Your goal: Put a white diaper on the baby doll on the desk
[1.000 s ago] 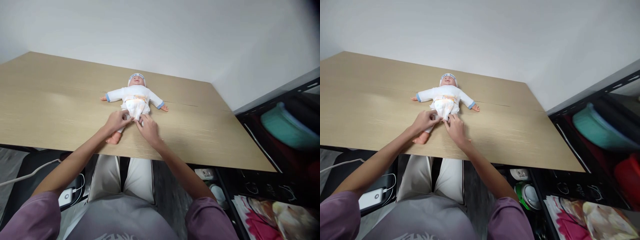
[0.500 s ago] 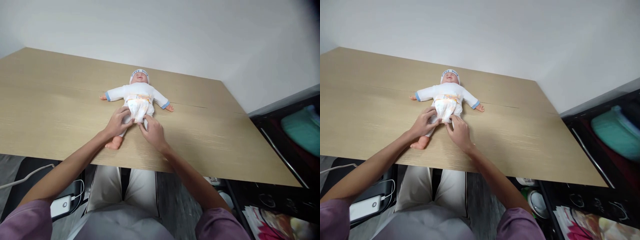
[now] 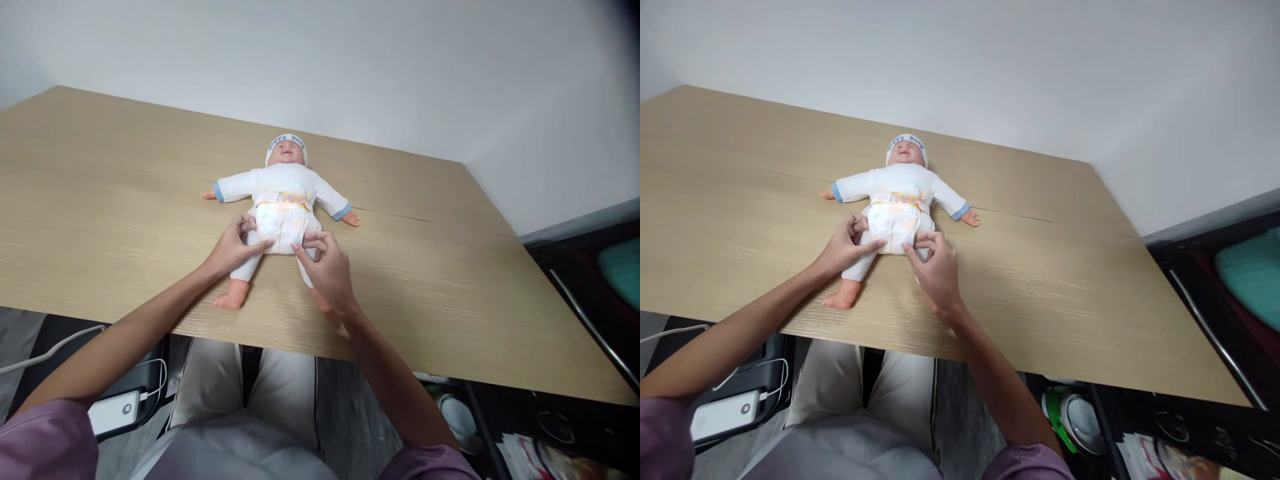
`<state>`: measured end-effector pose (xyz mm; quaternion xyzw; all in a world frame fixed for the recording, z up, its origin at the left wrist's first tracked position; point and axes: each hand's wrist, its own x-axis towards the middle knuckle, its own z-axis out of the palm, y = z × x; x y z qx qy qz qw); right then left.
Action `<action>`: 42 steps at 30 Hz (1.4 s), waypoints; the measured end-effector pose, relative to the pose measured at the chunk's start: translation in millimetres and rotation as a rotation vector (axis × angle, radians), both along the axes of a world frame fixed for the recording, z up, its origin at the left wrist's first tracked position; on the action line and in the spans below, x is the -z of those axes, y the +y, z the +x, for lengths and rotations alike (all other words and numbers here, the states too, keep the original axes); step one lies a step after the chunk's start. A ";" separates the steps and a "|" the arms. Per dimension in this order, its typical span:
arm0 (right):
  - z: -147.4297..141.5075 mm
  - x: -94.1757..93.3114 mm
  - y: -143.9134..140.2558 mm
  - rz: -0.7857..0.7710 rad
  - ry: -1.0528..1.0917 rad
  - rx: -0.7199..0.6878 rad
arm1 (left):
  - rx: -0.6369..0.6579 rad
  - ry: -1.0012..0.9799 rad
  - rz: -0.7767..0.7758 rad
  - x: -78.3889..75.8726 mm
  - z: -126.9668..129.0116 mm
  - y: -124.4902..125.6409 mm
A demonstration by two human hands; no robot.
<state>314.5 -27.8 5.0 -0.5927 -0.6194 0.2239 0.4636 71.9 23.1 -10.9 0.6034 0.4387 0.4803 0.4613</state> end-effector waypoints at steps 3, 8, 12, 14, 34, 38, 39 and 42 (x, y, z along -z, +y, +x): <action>1.1 -1.1 0.1 0.006 -0.097 -0.012 | -0.074 0.033 -0.026 0.6 -2.8 -2.7; -2.5 -2.0 -0.9 0.018 -0.216 -0.061 | -0.047 0.192 -0.042 -8.2 -6.5 -9.5; -6.5 -1.4 0.1 0.006 -0.210 -0.102 | 0.071 0.224 -0.073 -18.5 -9.6 -6.8; -8.2 -0.8 1.5 -0.019 -0.167 -0.112 | 0.139 0.144 -0.132 -21.6 -11.2 -3.1; -10.0 4.6 5.7 -0.054 -0.166 -0.111 | 0.167 0.269 0.041 -24.6 -8.5 -4.3; -8.0 7.4 10.9 -0.085 -0.074 -0.144 | 0.225 0.166 -0.060 -24.5 -11.6 0.8; -7.9 7.7 12.0 -0.092 -0.029 -0.157 | 0.241 0.133 -0.096 -24.3 -12.4 1.8; -8.0 6.5 13.4 -0.126 0.136 -0.197 | 0.266 0.045 -0.178 -23.0 -13.9 3.4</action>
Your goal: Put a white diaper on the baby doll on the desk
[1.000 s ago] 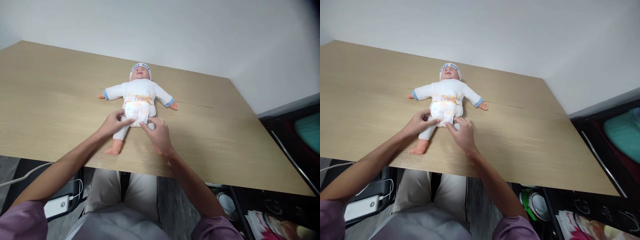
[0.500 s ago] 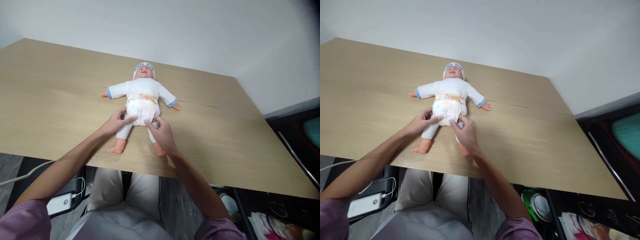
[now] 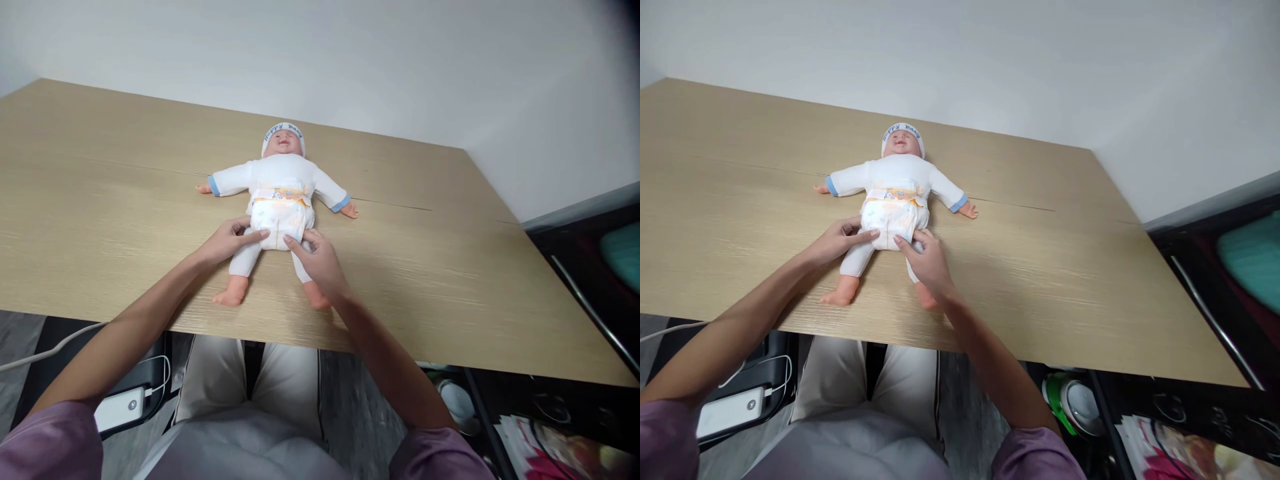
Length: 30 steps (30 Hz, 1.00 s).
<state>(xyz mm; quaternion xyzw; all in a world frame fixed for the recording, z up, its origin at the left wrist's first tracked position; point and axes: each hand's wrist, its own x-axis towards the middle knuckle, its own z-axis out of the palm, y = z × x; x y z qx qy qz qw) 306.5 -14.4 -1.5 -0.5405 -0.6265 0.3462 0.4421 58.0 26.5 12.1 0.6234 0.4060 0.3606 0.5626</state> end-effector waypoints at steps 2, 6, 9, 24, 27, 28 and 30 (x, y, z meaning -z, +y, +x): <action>0.4 -2.6 -0.8 -0.061 0.093 -0.004 | -0.009 -0.054 -0.037 1.3 0.3 0.1; 4.1 -8.2 -4.7 -0.138 0.135 0.037 | -0.051 -0.178 -0.114 3.9 4.1 -0.4; 5.9 -10.2 -8.1 -0.098 0.095 0.076 | -0.129 -0.241 -0.144 4.5 9.1 -1.7; 74.3 -18.8 22.0 0.383 -0.522 0.233 | -0.348 0.400 0.410 0.0 -56.3 32.4; 96.1 -8.5 78.5 0.435 -0.666 0.226 | -0.466 0.650 0.623 2.3 -58.9 82.4; 98.5 -4.2 97.0 0.422 -0.700 0.222 | -0.456 0.714 0.631 2.5 -56.1 98.4; 96.7 3.5 128.0 0.352 -0.741 0.185 | -0.386 0.825 0.601 1.5 -47.1 124.2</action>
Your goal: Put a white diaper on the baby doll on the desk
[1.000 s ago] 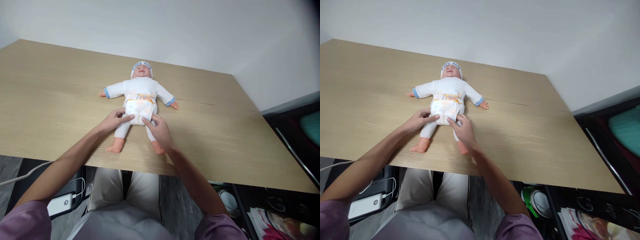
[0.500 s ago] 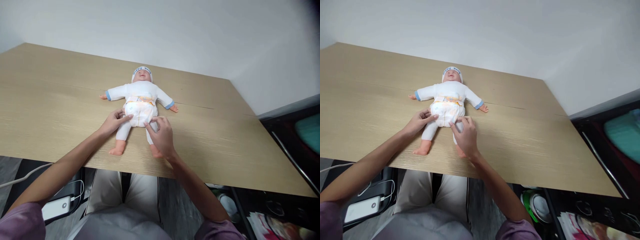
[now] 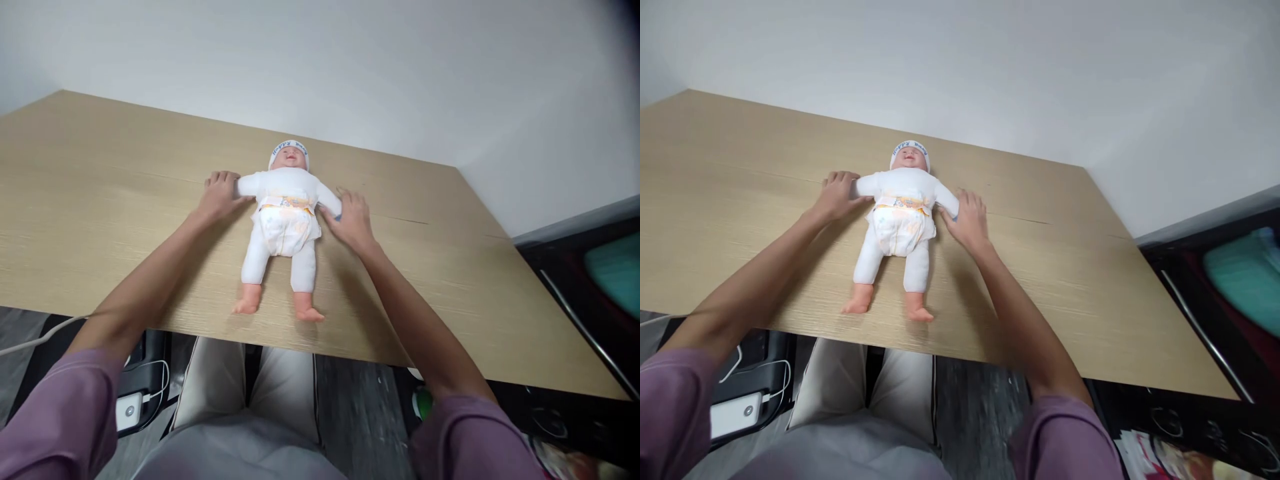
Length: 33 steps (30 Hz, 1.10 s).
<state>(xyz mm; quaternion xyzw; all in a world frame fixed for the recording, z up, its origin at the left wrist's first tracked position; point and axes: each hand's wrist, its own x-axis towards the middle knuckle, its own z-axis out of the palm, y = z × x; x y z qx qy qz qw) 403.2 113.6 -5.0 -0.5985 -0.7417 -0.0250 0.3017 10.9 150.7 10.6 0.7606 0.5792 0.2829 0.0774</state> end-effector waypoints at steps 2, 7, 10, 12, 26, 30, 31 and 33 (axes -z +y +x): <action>-7.5 4.5 19.2 -0.084 0.012 -0.003 | 0.007 0.078 -0.064 -2.8 11.0 14.5; -19.3 -8.6 7.8 -0.099 0.129 0.061 | -0.109 0.031 -0.113 -16.6 26.2 -13.9; -7.5 -34.3 -39.3 -0.077 0.125 -0.018 | -0.099 -0.014 -0.098 -28.4 21.2 -90.7; 4.9 -55.5 -87.2 -0.054 0.097 -0.133 | -0.052 -0.008 -0.090 -32.6 14.2 -169.9; -52.2 39.8 -371.9 -0.463 -0.122 -0.519 | -0.040 -0.283 -0.772 110.3 -50.7 -584.1; -55.4 93.5 -359.7 -0.571 -0.029 -0.436 | 0.052 -0.128 -0.698 96.0 -52.4 -565.3; -52.3 98.2 -362.0 -0.568 0.031 -0.408 | 0.081 -0.041 -0.619 92.7 -53.4 -562.2; -44.7 98.0 -375.5 -0.541 0.183 -0.369 | 0.099 0.128 -0.426 87.4 -54.2 -558.3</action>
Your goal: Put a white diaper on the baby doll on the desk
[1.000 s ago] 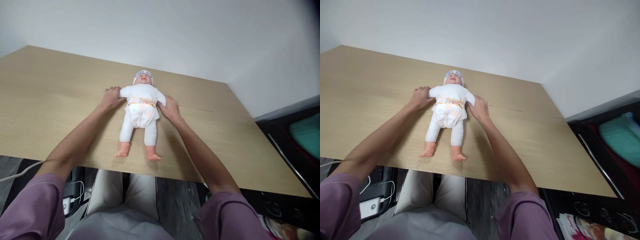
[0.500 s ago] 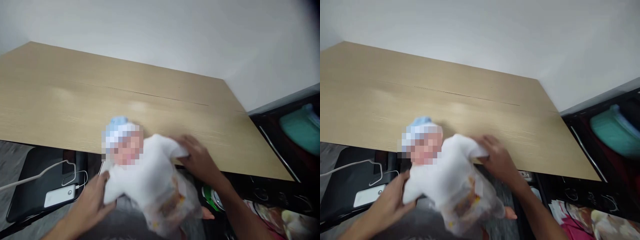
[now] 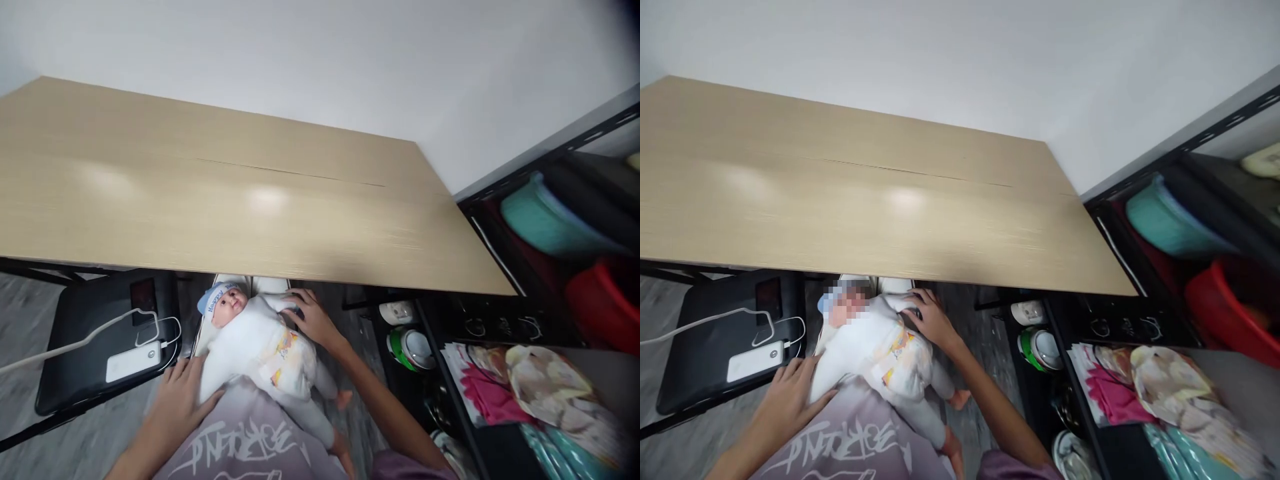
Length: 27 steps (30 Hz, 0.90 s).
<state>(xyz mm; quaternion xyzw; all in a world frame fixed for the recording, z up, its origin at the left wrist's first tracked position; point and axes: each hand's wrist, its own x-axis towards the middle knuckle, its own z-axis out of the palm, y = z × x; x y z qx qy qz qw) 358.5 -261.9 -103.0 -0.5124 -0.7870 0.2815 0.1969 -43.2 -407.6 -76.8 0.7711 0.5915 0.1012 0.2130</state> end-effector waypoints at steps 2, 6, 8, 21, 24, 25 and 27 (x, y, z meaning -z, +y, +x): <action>6.2 -8.3 -21.1 -0.044 0.126 0.034 | 0.000 0.081 0.162 -6.2 5.3 5.6; 6.5 -20.3 -59.1 -0.140 0.166 0.050 | 0.098 -0.067 0.242 -24.9 44.5 38.3; 2.6 -16.8 -67.9 -0.095 0.144 0.099 | 0.271 -0.216 0.156 -32.8 71.1 60.7; 10.6 30.0 -33.9 0.022 0.165 0.331 | 0.608 -0.366 -0.001 -32.6 111.0 107.6; -1.5 9.4 -30.6 0.013 0.213 0.210 | 0.582 -0.408 -0.103 -46.4 107.4 102.2; -8.2 -1.3 -32.2 -0.001 0.230 0.127 | 0.579 -0.432 -0.149 -52.1 103.6 99.3; -21.4 -24.1 -38.8 -0.042 0.236 -0.069 | 0.594 -0.480 -0.253 -62.8 91.7 92.6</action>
